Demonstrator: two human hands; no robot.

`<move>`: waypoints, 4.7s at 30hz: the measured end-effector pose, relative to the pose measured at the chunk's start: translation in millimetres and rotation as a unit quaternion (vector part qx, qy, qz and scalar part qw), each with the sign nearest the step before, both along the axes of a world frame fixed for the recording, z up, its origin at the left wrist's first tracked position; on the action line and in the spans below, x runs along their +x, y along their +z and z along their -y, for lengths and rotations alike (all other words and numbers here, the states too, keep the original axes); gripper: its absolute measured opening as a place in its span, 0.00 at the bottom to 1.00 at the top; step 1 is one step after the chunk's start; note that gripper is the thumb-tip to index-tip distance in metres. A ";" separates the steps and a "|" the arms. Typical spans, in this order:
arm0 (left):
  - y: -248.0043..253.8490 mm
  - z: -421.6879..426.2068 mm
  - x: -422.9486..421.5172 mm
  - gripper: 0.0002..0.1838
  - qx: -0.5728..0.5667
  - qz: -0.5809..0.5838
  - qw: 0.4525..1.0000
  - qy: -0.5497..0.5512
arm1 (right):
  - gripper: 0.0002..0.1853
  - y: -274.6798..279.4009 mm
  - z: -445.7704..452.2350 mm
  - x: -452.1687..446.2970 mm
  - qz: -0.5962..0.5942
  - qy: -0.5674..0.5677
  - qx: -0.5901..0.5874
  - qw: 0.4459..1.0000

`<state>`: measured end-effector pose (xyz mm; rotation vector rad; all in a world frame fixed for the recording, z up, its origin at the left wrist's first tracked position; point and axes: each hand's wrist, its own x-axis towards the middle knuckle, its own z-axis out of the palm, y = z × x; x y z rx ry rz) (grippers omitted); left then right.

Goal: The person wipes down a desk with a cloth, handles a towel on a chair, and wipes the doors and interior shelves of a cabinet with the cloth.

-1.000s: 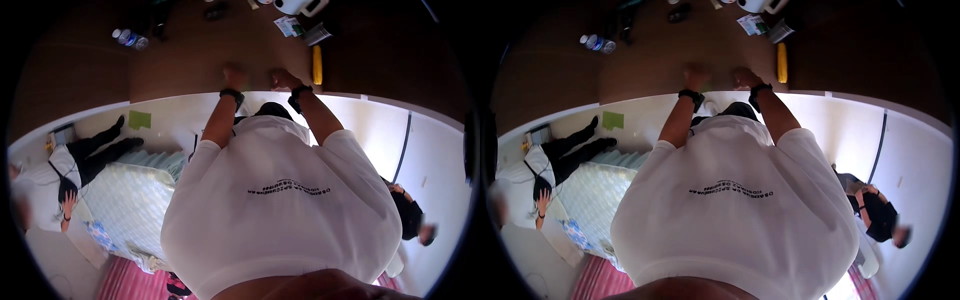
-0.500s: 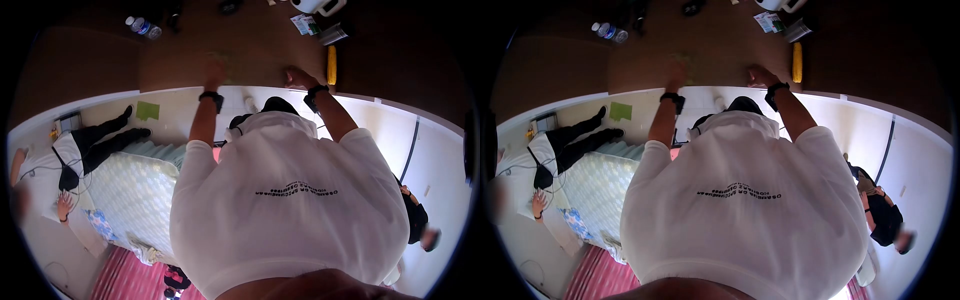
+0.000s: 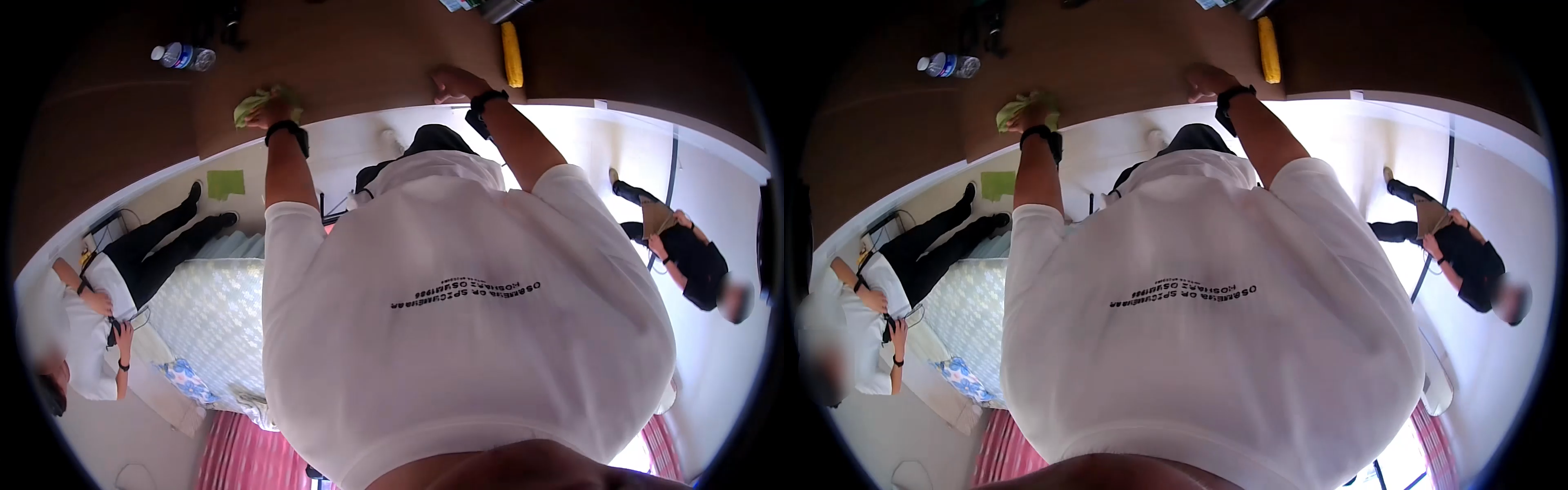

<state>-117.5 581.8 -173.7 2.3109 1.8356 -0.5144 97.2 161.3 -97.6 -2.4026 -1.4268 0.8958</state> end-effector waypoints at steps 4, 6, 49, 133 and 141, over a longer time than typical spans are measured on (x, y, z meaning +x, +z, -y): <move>29.3 96.0 48.9 0.52 -0.013 0.100 0.985 -0.143 | 0.20 6.8 0.8 -4.1 -0.053 -0.051 0.050 0.996; 15.6 147.5 74.3 0.52 -0.006 0.232 0.957 -0.174 | 0.19 4.6 0.8 -3.9 -0.079 -0.062 0.060 0.993; 37.9 281.6 66.9 0.45 -0.032 0.250 0.857 -0.450 | 0.14 -36.4 16.5 -5.8 -0.091 -0.102 0.042 0.990; 424.2 132.3 -293.3 0.24 0.069 0.864 0.438 -0.240 | 0.21 130.7 -154.4 -122.0 -0.148 -0.044 0.246 0.957; 458.7 83.7 -339.3 0.26 0.162 0.872 0.338 -0.316 | 0.45 180.5 -322.1 -189.8 -0.308 -0.037 0.345 0.886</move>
